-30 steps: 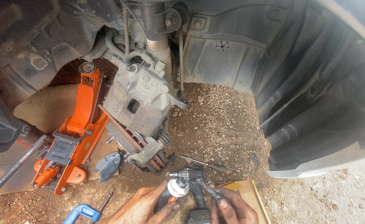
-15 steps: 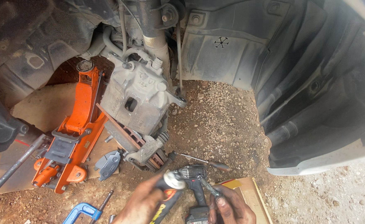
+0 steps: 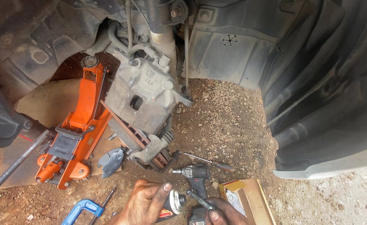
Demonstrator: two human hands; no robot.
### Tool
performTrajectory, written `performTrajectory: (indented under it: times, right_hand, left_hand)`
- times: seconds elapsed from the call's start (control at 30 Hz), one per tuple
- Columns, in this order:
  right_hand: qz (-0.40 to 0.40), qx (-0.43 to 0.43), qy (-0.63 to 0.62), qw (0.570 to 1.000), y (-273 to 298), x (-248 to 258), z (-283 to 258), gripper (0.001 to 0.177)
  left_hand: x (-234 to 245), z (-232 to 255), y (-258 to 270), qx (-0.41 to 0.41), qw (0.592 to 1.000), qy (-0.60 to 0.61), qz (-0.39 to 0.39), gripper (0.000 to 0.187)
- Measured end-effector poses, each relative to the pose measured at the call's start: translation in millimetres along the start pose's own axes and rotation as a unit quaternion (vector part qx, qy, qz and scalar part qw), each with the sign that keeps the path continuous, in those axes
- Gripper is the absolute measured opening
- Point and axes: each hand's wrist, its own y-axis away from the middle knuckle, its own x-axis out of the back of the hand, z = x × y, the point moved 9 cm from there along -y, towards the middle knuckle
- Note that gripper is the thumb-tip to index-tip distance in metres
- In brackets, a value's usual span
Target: The person uses a blue C-clamp to compress the piston of a brake caliper. They then place the caliper back onto the brake rotor and use a cordless impact wrench to tighten the mounting bolts, securing the caliper in place.
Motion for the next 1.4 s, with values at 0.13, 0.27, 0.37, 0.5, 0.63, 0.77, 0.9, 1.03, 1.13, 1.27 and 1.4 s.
performTrajectory:
  times: [0.13,0.27,0.37,0.5,0.63,0.77,0.9,1.03,1.13,1.27,1.4]
  right_hand:
    - [0.046,0.013,0.109,0.993,4.3,2.0,-21.6,0.045]
    - [0.060,-0.077,0.091,0.991,4.4,11.6,-22.8,0.042]
    - [0.052,-0.031,0.063,0.996,0.1,14.7,-16.4,0.059]
    - [0.065,0.035,-0.069,0.995,4.6,15.4,-31.4,0.048]
    - [0.041,0.066,-0.036,0.996,0.1,14.8,-29.3,0.047]
    - [0.072,0.002,-0.042,0.997,8.8,14.0,-23.7,0.041]
    - [0.049,0.048,-0.055,0.996,12.5,5.9,-47.2,0.040]
    - [0.040,0.047,0.017,0.998,12.6,7.8,-54.5,0.041]
    - [0.046,0.009,0.097,0.994,14.1,10.2,-55.0,0.042]
    - [0.030,0.069,0.068,0.995,12.3,6.2,-54.8,0.041]
    - [0.026,0.043,0.052,0.997,14.2,6.0,-57.5,0.047]
  left_hand:
    - [9.2,23.8,-6.7,-0.050,0.998,0.038,0.021,0.050]
    - [5.6,3.7,-11.8,0.052,0.997,0.044,-0.034,0.055]
    - [-3.4,-13.4,-13.7,0.217,0.966,-0.046,-0.134,0.054]
    - [-3.7,37.2,-29.2,-0.012,0.992,0.020,-0.122,0.049]
    - [-8.0,39.8,-17.6,-0.045,0.984,-0.016,-0.171,0.033]
    - [-10.2,47.0,-14.6,-0.061,0.979,-0.023,-0.195,0.030]
    - [-9.8,52.9,-14.3,-0.078,0.975,-0.004,-0.206,0.026]
    - [-8.8,56.8,-13.3,-0.107,0.972,0.003,-0.210,0.025]
    - [-8.1,58.9,-13.6,-0.098,0.972,-0.006,-0.213,0.027]
    - [-4.8,65.1,-15.5,-0.124,0.971,0.006,-0.205,0.025]
    - [-2.6,68.4,-19.2,-0.109,0.975,0.014,-0.193,0.025]
